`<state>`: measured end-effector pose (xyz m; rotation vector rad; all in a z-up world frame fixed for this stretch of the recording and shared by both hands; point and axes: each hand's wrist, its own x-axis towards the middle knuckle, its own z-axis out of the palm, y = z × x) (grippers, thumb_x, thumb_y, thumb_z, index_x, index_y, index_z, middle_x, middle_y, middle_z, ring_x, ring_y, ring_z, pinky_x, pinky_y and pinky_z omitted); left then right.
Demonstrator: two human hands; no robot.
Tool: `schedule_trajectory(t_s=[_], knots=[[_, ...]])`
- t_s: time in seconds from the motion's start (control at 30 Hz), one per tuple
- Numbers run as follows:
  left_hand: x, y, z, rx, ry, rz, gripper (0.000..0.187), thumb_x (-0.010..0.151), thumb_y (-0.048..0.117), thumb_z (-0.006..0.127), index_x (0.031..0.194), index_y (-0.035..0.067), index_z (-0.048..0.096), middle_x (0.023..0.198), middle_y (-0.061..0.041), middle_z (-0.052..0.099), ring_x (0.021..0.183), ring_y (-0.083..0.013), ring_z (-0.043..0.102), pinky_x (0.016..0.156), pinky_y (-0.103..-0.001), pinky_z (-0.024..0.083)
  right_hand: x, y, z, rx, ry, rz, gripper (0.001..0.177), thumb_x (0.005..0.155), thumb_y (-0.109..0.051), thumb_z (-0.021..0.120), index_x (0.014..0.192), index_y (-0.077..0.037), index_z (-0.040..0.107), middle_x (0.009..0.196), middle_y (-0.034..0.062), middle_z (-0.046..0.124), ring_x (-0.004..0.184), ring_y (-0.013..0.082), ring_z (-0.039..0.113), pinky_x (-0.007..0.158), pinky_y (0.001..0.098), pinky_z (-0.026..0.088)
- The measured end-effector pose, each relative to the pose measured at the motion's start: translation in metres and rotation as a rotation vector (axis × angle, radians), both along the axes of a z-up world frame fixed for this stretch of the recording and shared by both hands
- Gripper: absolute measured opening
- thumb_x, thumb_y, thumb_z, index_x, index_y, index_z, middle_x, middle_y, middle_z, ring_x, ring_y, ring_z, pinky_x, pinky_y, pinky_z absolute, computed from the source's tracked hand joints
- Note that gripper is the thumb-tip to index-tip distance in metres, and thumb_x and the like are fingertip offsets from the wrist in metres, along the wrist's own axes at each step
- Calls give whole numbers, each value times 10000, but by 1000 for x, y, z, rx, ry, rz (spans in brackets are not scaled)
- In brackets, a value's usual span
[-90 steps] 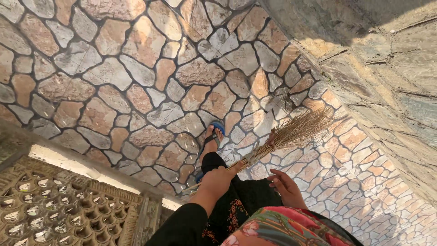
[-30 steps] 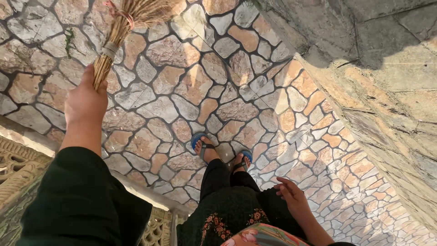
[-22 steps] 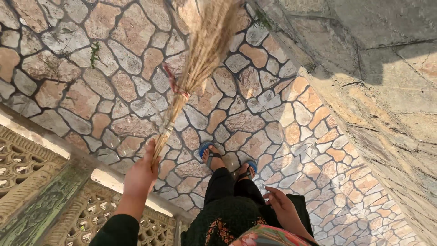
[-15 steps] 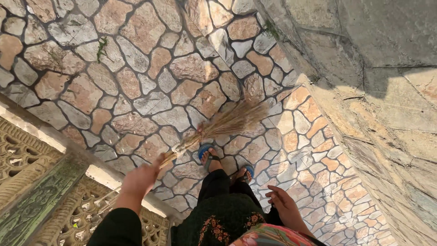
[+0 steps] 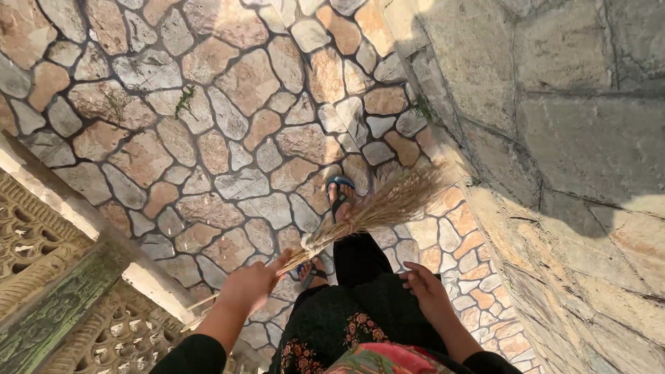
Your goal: Sweeping a stone-paved floor with a straw broom.
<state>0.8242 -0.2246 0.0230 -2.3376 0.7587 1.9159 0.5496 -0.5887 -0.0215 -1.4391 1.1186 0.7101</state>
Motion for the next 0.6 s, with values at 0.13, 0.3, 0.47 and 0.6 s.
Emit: schedule_trajectory(t_s=[0.13, 0.3, 0.47, 0.6], knots=[[109, -43, -37, -79, 19, -129, 784, 1005, 125, 448, 1624, 490, 135, 1135, -163, 694, 1005, -356, 723, 816, -486, 591, 67, -27, -3, 62, -136, 31, 388, 1036, -255, 542, 1375, -76, 602, 1099, 72, 728, 955, 158, 668, 866, 319, 536], [324, -2, -57, 176, -639, 361, 590, 1049, 448, 503, 1601, 417, 297, 1014, -186, 738, 891, -420, 715, 709, -560, 580, 124, -64, -9, 47, -75, 128, 401, 1028, -288, 533, 1367, -90, 616, 1106, 57, 739, 949, 153, 681, 840, 309, 532], [310, 9, -32, 113, -760, 588, 608, 1093, 422, 531, 1650, 315, 314, 943, -234, 724, 855, -462, 703, 740, -555, 561, 149, -87, -13, 86, -36, 141, 406, 1033, -286, 534, 1380, -89, 610, 1117, 63, 736, 941, 156, 662, 824, 321, 516], [197, 5, -13, 107, -335, 494, 632, 1022, 486, 448, 1599, 468, 192, 1038, -181, 723, 943, -404, 723, 818, -549, 575, 174, -87, -13, 126, 6, 190, 412, 1028, -282, 534, 1389, -96, 606, 1112, 55, 718, 946, 147, 655, 835, 321, 524]])
